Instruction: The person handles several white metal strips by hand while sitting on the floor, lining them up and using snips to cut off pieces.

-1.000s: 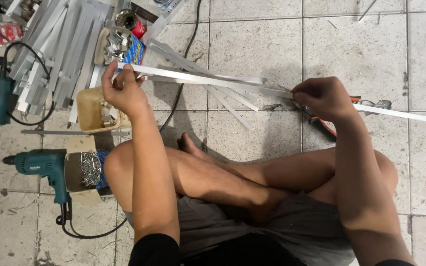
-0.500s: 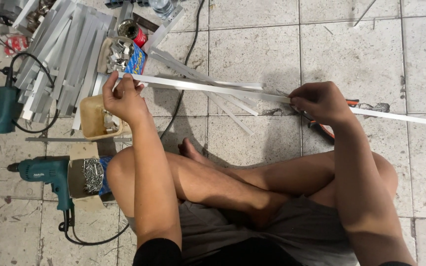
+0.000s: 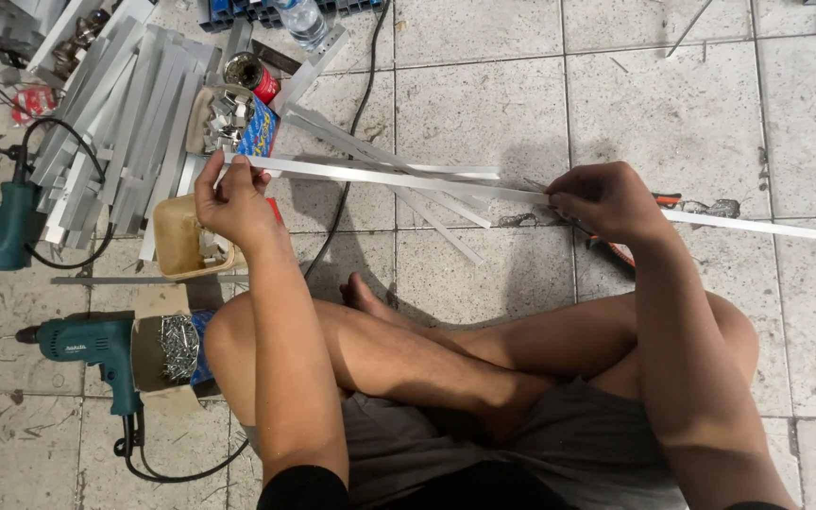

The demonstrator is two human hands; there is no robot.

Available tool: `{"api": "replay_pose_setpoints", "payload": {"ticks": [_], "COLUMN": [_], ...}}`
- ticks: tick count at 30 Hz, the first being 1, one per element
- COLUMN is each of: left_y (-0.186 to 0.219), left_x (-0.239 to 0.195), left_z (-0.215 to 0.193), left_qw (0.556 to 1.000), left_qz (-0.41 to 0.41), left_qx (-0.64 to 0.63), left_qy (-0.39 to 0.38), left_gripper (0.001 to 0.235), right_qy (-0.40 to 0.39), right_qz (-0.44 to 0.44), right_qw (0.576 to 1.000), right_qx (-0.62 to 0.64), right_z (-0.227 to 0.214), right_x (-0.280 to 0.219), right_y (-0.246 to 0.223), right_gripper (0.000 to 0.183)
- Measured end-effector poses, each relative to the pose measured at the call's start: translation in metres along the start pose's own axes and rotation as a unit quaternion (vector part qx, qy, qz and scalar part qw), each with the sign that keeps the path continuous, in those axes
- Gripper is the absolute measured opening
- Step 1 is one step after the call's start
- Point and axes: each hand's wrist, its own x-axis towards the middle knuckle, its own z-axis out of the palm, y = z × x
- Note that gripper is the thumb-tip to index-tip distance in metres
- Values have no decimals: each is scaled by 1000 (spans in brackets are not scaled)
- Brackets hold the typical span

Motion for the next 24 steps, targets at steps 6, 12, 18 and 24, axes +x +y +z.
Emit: {"api": "replay_pose_setpoints", "payload": {"ticks": [6, 12, 18, 24], "left_y": [-4, 6, 8, 11], "left_x": [4, -1, -1, -2], "left_z": [-4, -2, -1, -2], "left_qw": [1000, 999, 999, 999], "left_qz": [-20, -28, -33, -40], "left_qx": [-12, -24, -25, -35], "left_qy": [-2, -7, -7, 1], "left_gripper": [24, 23, 23, 22], "right_qy": [-16, -33, -39, -40], "right_qz": [18, 34, 17, 20], "right_qw": [1000, 999, 998, 998], "right_qx": [1, -22, -55, -53], "right_z": [0, -1, -1, -1], "right_x": [-3, -8, -1, -2], "right_y": [-9, -31, -13, -10], "right_gripper": [24, 28, 23, 21]}}
